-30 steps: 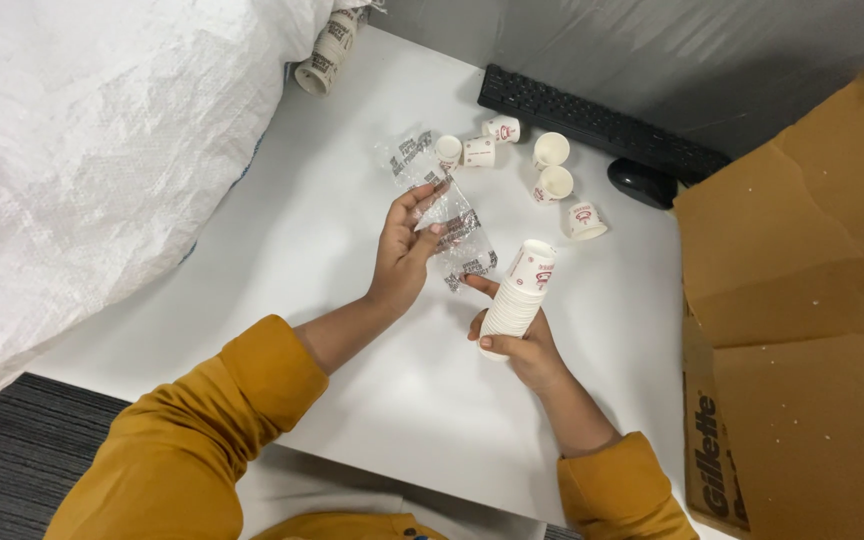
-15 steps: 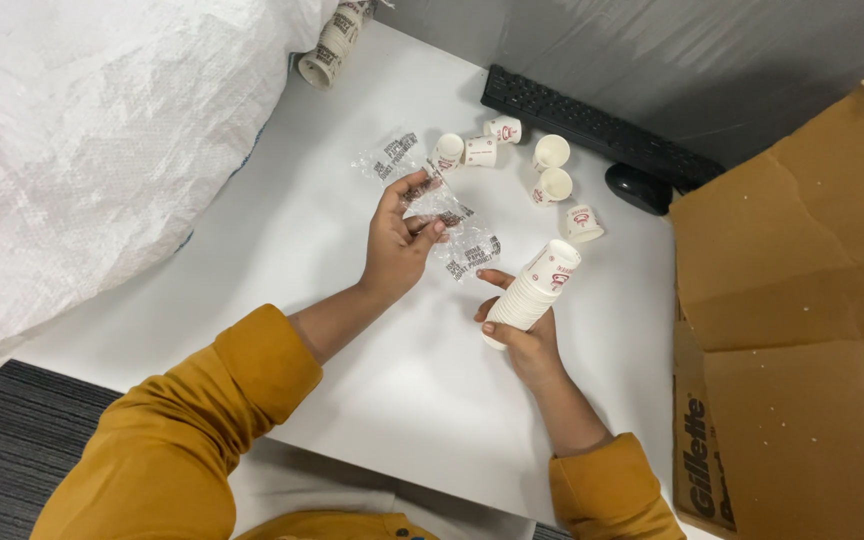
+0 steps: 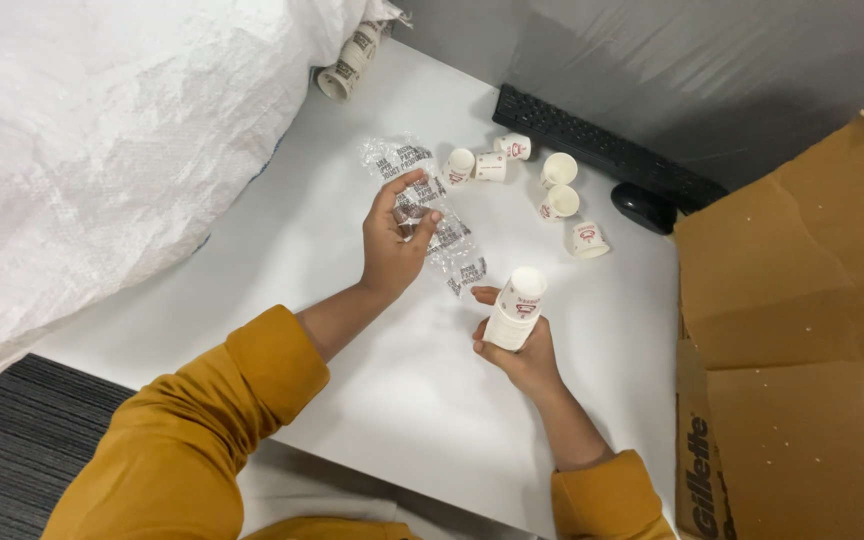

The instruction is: Sorting, stacking, and packaging paper cups from a large box into plastic sleeves and bags.

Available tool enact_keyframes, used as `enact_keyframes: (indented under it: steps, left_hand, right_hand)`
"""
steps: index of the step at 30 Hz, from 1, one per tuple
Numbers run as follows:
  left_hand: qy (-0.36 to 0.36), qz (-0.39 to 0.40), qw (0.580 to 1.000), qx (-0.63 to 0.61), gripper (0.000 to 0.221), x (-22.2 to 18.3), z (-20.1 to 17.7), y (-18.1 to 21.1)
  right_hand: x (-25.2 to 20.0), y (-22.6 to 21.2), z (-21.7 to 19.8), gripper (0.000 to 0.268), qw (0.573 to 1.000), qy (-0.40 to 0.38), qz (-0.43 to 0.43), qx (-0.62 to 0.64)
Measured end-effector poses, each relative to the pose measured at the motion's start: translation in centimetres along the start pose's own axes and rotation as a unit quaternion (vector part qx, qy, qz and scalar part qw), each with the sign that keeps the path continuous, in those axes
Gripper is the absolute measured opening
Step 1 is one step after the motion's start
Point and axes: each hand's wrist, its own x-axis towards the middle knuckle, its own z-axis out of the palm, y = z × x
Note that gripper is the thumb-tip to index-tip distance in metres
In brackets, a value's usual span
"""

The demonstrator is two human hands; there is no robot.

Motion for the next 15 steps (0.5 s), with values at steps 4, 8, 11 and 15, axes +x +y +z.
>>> enact_keyframes:
  steps: [4,8,11,15]
  left_hand:
    - [-0.043,-0.034,0.997,-0.048,0.038,3.2,-3.2,-2.3]
    - [-0.238,-0.191,0.948,-0.091,0.033,5.3,-6.0,-0.5]
    - [-0.360,-0.275,0.890,-0.054,0.029,5.4,-6.5,0.6]
    - [-0.465,-0.255,0.835,0.149,0.023,4.7,-4.8,3.3]
  right_hand:
    - [0.2,1.3,-0.9,0.055,1.000,0.013,-0.018,0.005]
    - [0.3,1.0,-1.4,0.055,0.998,0.037,-0.048,0.024]
    - [0.2,1.8,-2.0,0.056,0.999,0.034,-0.042,0.008]
    - [0.2,1.0,-1.5,0.055,0.998,0.022,-0.049,0.014]
